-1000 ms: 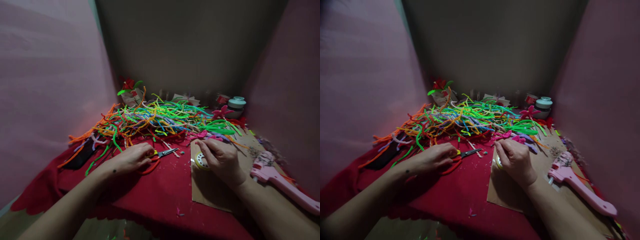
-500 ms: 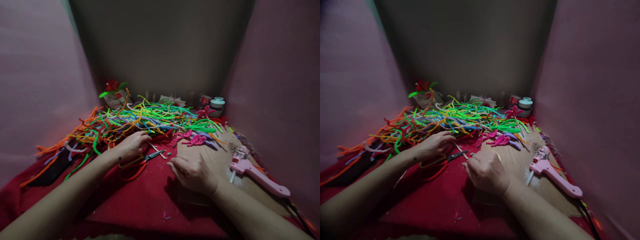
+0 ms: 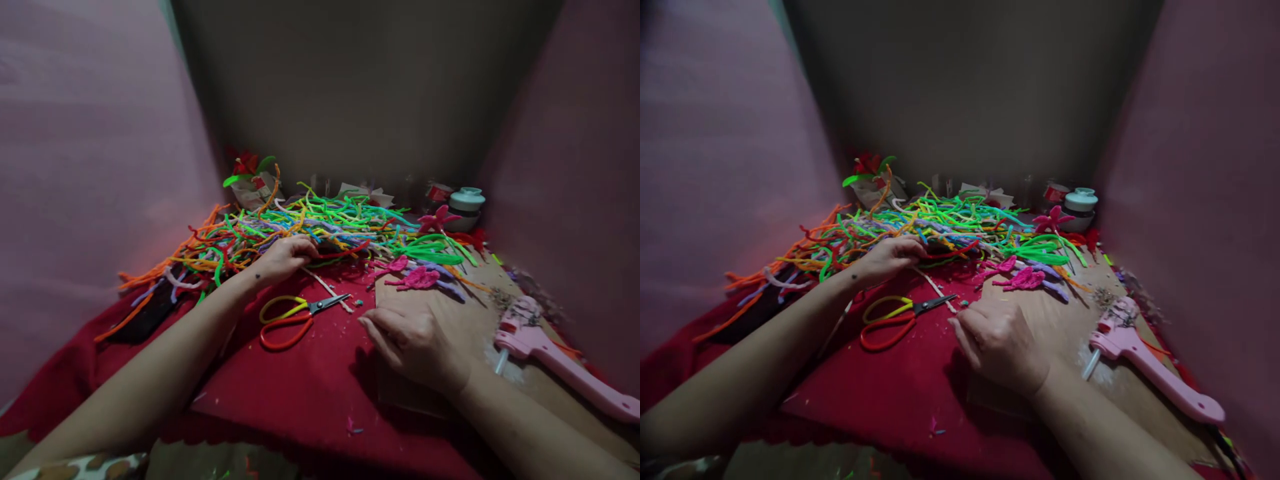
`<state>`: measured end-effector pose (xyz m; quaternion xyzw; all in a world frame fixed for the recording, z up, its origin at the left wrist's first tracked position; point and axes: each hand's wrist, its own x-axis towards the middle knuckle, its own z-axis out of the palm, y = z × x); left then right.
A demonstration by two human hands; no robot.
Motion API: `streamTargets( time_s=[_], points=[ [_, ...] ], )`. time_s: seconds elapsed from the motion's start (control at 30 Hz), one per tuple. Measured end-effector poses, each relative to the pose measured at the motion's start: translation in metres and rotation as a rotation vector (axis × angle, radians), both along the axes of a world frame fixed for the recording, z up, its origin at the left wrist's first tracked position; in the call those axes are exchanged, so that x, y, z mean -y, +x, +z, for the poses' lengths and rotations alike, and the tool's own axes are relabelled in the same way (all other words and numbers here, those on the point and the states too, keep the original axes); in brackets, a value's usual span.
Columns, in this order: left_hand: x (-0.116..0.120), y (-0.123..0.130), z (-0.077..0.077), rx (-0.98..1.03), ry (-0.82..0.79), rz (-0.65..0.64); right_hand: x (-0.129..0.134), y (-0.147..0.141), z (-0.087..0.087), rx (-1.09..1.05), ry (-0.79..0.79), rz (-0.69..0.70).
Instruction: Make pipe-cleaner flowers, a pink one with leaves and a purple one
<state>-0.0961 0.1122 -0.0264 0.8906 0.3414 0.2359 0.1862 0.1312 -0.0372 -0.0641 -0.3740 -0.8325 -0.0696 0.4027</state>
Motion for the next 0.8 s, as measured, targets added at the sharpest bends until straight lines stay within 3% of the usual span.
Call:
streamTargets(
  time_s=[0.17,0.33,0.53,0.67,0.8],
  points=[
    [-0.002,0.001,0.001,0.171,0.024,0.020,0.000,0.002,0.000,-0.019,-0.010,-0.006],
    [-0.012,0.000,0.000,0.210,0.113,0.030,0.001,0.002,-0.001,-0.058,-0.041,-0.004],
    [-0.032,-0.005,-0.004,-0.202,0.420,-0.115,-0.002,0.004,0.001,-0.045,-0.016,-0.033],
    [-0.037,-0.008,-0.007,-0.394,0.539,0.007,-0.003,0.006,0.006,0.003,-0.014,-0.060],
    [-0.044,-0.013,-0.011,-0.327,0.558,0.057,-0.013,0.002,0.015,0.116,-0.176,-0.087]
  ],
)
